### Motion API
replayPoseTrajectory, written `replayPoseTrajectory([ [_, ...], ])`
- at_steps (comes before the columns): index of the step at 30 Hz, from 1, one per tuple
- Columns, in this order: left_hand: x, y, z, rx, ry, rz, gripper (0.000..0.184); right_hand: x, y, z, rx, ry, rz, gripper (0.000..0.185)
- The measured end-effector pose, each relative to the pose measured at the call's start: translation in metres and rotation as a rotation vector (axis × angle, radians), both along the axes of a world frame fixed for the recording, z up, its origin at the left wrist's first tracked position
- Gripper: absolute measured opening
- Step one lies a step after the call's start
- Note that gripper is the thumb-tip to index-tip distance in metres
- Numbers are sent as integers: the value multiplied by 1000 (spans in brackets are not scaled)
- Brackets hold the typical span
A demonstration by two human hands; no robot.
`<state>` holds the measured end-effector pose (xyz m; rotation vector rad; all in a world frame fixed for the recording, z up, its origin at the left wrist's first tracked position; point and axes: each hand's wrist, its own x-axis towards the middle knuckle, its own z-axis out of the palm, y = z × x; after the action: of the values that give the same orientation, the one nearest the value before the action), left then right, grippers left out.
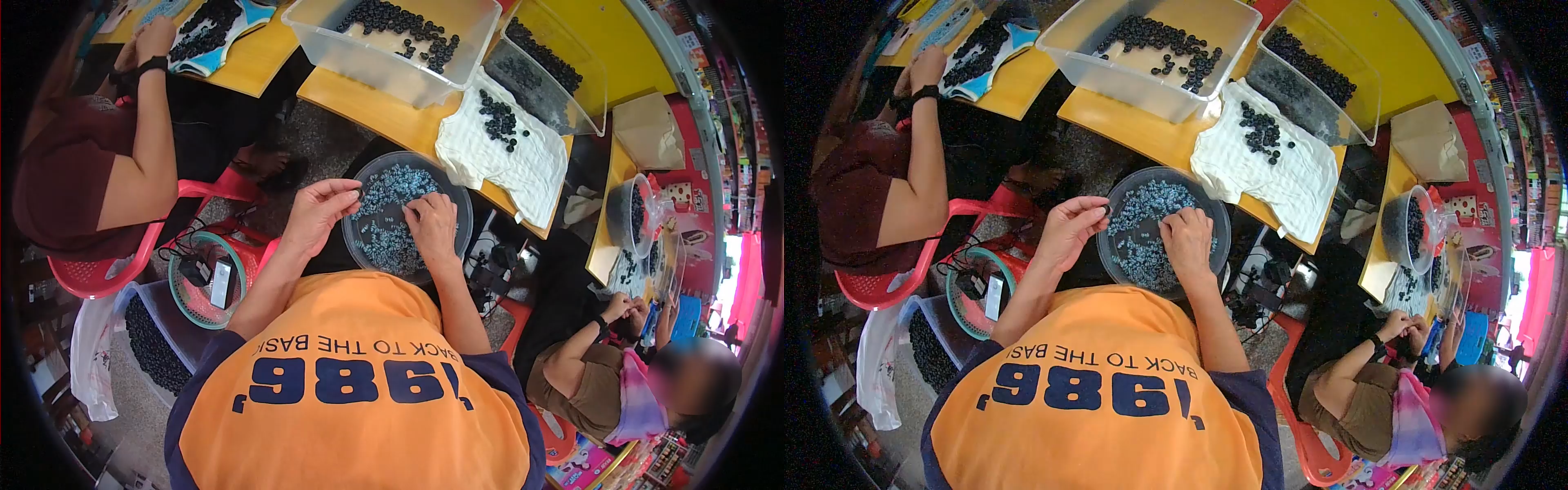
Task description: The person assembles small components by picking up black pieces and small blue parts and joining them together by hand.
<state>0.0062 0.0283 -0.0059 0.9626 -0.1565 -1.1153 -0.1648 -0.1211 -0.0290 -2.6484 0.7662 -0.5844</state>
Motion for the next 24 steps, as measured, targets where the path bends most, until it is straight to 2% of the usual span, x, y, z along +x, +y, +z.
replayPoseTrajectory([
  [11, -6, -10, 5, 8, -9, -43, 19, 5, 4, -2, -19, -44, -2, 16],
  [15, -8, -9, 1, 17, 8, -58, 19, 2, 7, 21, 32, -66, -15, 16],
  [17, -11, -10, 0, 19, 17, -76, 19, 3, 10, 40, 156, -245, 44, 15],
  [18, -13, -11, 0, 18, 27, -99, 18, 3, 14, 53, 156, -245, 40, 15],
  [20, -15, -13, 1, 17, 29, -120, 18, 4, 22, 75, 528, -290, -9, 15],
  [24, -19, -14, 4, 4, 34, -131, 18, 5, 24, 84, 582, -320, 12, 15],
])
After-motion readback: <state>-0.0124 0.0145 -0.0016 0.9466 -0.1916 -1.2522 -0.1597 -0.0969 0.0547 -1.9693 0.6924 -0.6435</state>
